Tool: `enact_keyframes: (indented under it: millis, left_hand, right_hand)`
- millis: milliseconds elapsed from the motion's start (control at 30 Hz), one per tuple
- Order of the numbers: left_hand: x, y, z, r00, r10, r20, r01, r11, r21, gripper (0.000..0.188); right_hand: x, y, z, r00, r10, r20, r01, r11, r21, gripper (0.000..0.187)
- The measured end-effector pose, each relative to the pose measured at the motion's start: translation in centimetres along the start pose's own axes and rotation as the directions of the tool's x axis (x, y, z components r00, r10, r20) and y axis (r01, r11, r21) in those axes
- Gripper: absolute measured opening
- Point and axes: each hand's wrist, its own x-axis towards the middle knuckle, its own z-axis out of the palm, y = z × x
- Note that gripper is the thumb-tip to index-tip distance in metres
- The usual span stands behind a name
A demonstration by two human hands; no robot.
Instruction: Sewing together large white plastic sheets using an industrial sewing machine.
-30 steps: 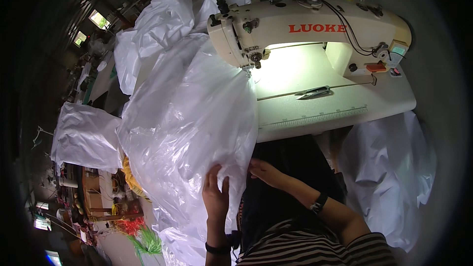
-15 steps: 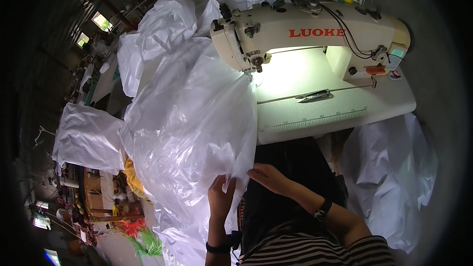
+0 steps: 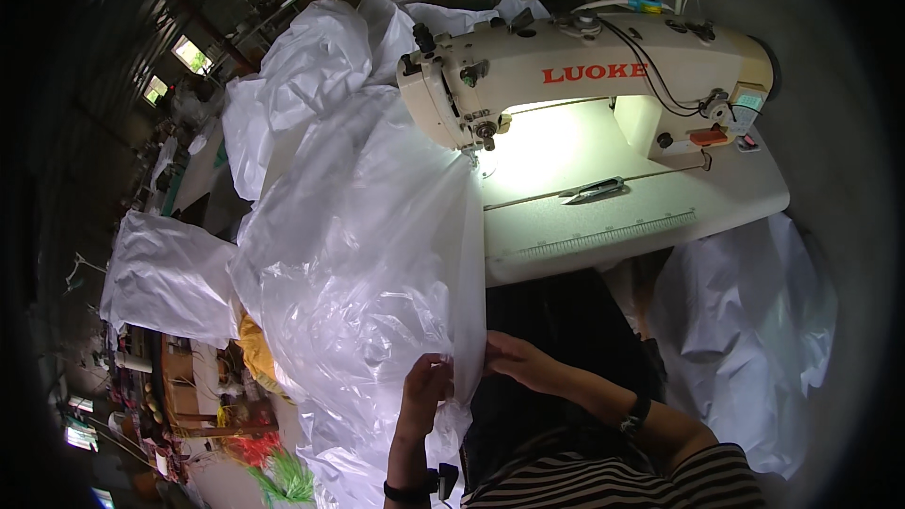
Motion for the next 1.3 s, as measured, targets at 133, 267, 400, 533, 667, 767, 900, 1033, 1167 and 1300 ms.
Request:
enact_keyframes:
  millis: [133, 267, 400, 533, 667, 767, 900, 1033, 1167, 1300]
  left_hand:
    - [-0.9, 0.2, 1.9, 0.94, 0.27, 0.209, -0.328, 0.88, 0.343, 0.017]
    - [-2.1, 2.1, 4.4, 0.986, 0.095, 0.141, -0.169, 0.463, 0.87, 0.015]
    - [-2.1, 4.3, 5.5, 0.678, 0.605, 0.417, -0.626, 0.178, 0.759, 0.012]
    - [-2.2, 5.2, 5.2, 0.735, 0.478, 0.481, -0.615, 0.171, 0.77, 0.006]
    - [-2.0, 4.5, 5.4, 0.837, 0.316, 0.446, -0.531, 0.274, 0.802, 0.006]
    - [-1.3, 3.8, 5.7, 0.759, 0.38, 0.528, -0.64, 0.291, 0.711, 0.008]
    - [-0.4, 3.9, 5.3, 0.696, 0.407, 0.592, -0.708, 0.248, 0.661, 0.007]
    - [0.3, 5.2, 4.6, 0.798, 0.357, 0.486, -0.603, 0.499, 0.622, 0.012]
    - [2.2, 6.9, 4.8, 0.915, 0.143, 0.377, -0.396, 0.495, 0.773, 0.014]
    - [5.1, 8.4, 5.2, 0.891, 0.268, 0.366, -0.452, 0.451, 0.77, 0.015]
  right_hand:
    - [-1.1, -0.3, -0.6, 0.998, -0.064, -0.009, 0.061, 0.977, -0.203, 0.052]
    - [-0.8, -0.1, -0.5, 0.993, -0.118, -0.019, 0.1, 0.906, -0.411, 0.046]
    - [0.3, 0.5, 1.2, 0.984, 0.177, 0.029, -0.175, 0.984, -0.044, 0.04]
    - [-0.1, -1.6, 1.4, 0.97, 0.242, -0.037, -0.201, 0.704, -0.681, 0.038]
    - [-1.3, -5.6, -0.8, 0.829, -0.522, -0.202, -0.112, 0.2, -0.973, 0.037]
    - [-0.9, -6.8, -1.9, 0.735, -0.638, 0.23, -0.03, -0.37, -0.929, 0.035]
    - [-0.1, -6.7, -2.5, 0.755, -0.56, 0.342, 0.112, -0.404, -0.908, 0.03]
    - [-0.5, -6.3, -2.2, 0.738, -0.528, 0.421, 0.211, -0.412, -0.886, 0.025]
    - [0.3, -6.5, -2.5, 0.736, -0.594, 0.325, 0.182, -0.29, -0.94, 0.02]
    - [3.4, -7.2, -3.7, 0.699, -0.659, 0.277, 0.153, -0.241, -0.958, 0.017]
